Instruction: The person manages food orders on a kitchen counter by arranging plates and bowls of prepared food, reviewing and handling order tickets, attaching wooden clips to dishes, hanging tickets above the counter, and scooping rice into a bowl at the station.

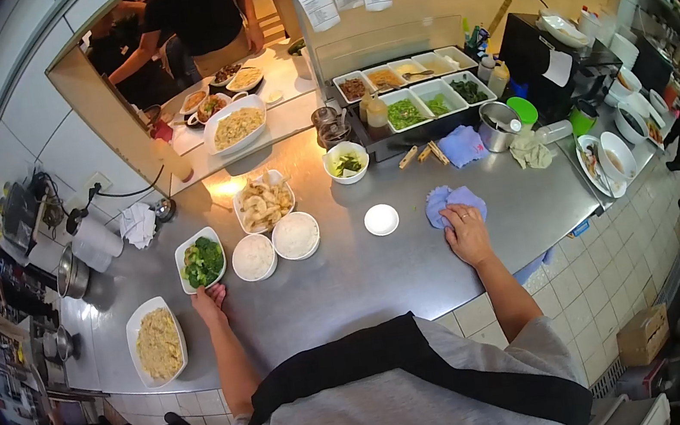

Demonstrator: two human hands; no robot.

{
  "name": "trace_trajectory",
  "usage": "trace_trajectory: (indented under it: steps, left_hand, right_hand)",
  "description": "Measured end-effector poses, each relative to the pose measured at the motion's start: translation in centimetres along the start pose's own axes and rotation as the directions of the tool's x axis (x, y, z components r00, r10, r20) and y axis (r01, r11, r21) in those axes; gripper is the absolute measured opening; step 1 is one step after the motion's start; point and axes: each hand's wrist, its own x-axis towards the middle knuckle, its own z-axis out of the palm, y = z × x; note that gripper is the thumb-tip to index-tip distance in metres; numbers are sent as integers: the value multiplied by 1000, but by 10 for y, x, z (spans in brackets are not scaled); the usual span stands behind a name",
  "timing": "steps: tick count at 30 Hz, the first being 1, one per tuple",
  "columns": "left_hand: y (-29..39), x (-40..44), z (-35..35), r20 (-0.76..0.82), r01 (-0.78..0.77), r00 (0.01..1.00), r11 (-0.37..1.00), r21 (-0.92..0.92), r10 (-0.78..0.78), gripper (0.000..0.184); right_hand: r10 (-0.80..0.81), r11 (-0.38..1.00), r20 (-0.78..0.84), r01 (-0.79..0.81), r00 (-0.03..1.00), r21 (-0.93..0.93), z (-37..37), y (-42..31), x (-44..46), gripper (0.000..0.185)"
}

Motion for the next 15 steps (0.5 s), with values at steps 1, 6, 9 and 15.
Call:
trace_trajectory:
  steps: [1, 6, 9, 15]
  left_hand:
    - [-4, 2, 0, -21, -17, 1000, 1000, 10, 17, 25]
    - [-10, 1, 2, -50, -89, 995, 994, 67, 92, 25]
    - [-9, -2, 3, -53, -111, 992, 991, 81, 115, 25]
    - [-7, -8, 6, -66, -140, 987, 986, 88, 146, 26]
  right_hand:
    - [8, 1000, 4, -8, 1000, 2, 0, 0, 0, 38]
    - [14, 1000, 4, -15, 1000, 5, 0, 1, 0, 38]
    - [11, 1000, 4, -11, 1000, 14, 1, 2, 0, 38]
    - [22, 1000, 9, -23, 1000, 14, 1, 1, -1, 37]
